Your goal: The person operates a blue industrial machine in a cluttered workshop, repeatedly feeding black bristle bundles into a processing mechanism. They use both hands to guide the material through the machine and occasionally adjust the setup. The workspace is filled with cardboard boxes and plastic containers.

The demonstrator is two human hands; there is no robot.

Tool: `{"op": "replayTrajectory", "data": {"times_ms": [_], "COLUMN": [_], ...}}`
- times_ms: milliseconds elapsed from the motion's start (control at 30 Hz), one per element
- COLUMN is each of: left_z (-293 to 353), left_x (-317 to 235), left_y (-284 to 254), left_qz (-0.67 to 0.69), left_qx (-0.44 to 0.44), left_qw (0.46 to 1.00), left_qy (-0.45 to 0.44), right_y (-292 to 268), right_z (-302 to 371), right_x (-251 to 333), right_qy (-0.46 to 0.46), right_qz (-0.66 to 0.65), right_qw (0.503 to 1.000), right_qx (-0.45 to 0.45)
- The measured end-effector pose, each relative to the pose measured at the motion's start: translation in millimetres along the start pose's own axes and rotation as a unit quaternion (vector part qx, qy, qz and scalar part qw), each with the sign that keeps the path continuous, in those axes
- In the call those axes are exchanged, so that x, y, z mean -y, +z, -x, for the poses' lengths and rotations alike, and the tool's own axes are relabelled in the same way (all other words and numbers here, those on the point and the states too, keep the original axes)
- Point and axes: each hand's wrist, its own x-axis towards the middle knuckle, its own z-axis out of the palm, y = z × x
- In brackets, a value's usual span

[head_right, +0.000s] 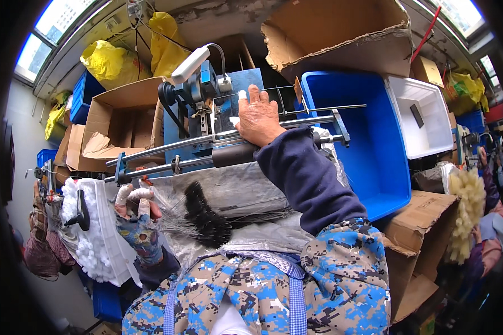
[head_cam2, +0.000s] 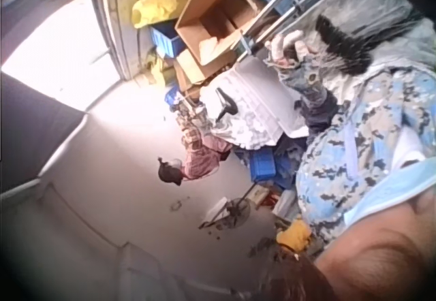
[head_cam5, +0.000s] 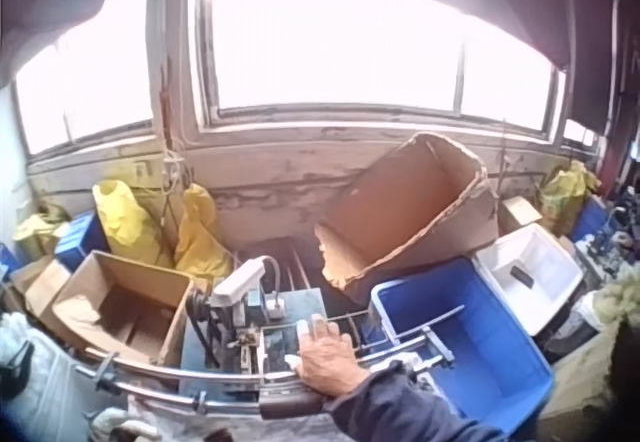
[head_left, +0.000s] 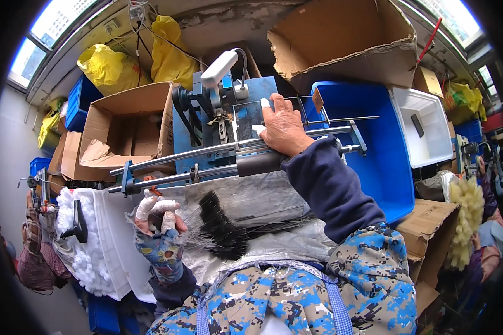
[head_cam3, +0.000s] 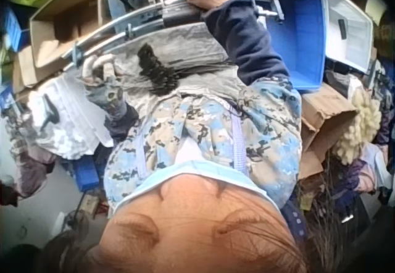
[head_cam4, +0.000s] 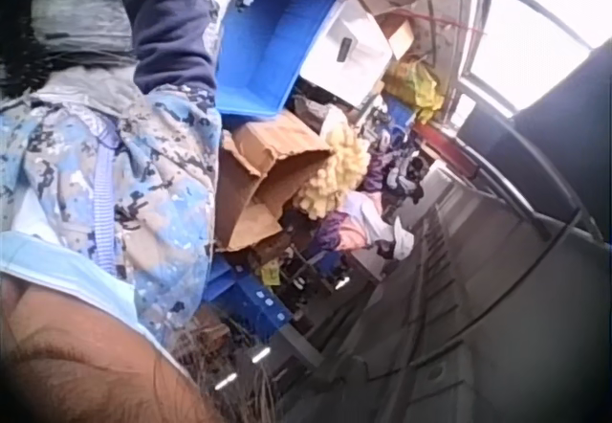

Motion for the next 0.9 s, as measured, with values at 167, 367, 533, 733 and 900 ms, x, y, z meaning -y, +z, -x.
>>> {"op": "replayTrajectory", "data": {"times_ms": [167,367,533,733,900], "left_z": [-1,1,1,3,-3], "left_x": [1,-2,-4,9,14], "left_y": [12,13,25,-23,-5], "left_qz": [-0.014,-0.031,-0.037,-0.057,-0.006], "left_qx": [0.008,-0.008,0.018,-0.038,-0.014], "left_qw": [1.000,0.999,0.999,0.998,0.999], "left_qy": [0.017,-0.015,-0.029,-0.012,-0.030], "right_y": [15,29,30,-5,-17], "right_z": [-3,-17,-20,-1,-20], "right_x": [12,53,54,3,-37], "right_qy": [-0.012,-0.036,-0.070,-0.070,-0.027], "right_qz": [-0.037,-0.053,-0.054,0.020,0.117], "right_qw": [0.998,0.996,0.996,0.997,0.986], "right_qx": [-0.040,-0.055,-0.014,0.016,-0.114]}}
